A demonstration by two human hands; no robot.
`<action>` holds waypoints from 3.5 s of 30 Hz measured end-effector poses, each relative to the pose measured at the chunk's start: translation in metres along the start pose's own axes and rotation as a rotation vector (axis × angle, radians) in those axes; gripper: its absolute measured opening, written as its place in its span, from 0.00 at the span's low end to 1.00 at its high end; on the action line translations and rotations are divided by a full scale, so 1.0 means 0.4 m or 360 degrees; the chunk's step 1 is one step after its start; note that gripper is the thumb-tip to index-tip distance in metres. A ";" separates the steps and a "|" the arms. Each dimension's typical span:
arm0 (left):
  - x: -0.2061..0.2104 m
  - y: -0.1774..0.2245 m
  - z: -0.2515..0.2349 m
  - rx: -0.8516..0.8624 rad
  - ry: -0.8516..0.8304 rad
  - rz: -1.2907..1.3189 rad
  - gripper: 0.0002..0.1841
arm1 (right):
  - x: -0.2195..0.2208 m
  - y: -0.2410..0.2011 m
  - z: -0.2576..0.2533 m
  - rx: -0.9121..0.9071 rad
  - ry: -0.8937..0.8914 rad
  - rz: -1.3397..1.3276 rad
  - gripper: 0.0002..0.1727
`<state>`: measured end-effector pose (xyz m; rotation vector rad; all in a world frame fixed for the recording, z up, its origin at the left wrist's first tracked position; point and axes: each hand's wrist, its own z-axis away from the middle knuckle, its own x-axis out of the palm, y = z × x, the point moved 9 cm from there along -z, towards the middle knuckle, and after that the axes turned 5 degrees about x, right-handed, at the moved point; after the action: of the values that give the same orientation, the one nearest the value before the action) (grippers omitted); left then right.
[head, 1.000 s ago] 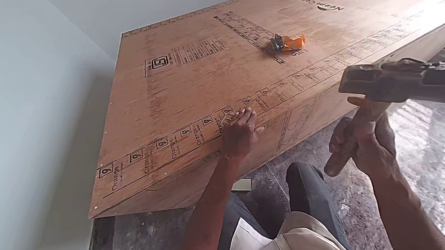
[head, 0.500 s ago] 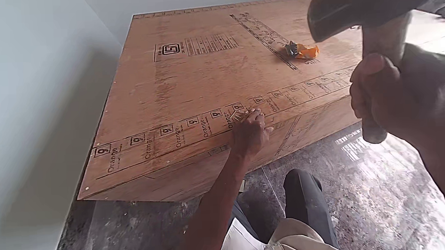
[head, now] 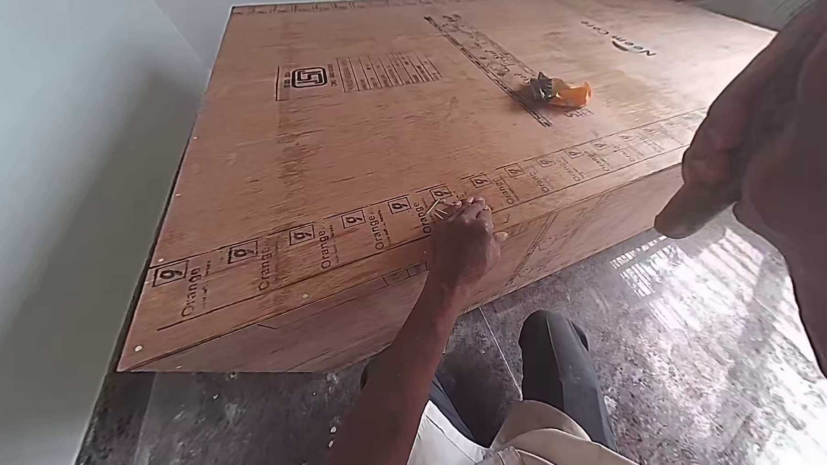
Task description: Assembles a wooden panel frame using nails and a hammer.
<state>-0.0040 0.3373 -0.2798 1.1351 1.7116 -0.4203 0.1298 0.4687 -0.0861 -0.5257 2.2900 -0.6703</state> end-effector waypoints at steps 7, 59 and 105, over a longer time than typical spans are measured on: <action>0.005 -0.009 -0.011 -0.0091 -0.0177 0.0023 0.21 | 0.197 0.239 0.129 0.0620 -0.1104 0.0960 0.24; -0.051 -0.034 0.003 0.0055 0.0220 0.0365 0.38 | 0.121 0.455 0.666 0.1607 -0.0420 -0.0514 0.25; 0.104 -0.118 -0.216 -0.0120 -0.0722 -0.0022 0.37 | 0.381 0.402 0.454 -0.0588 0.0093 -0.0267 0.37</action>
<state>-0.0929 0.3959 -0.2884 0.8919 1.3256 -0.5690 0.1250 0.4563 -0.3723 -0.8887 2.4565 -0.3404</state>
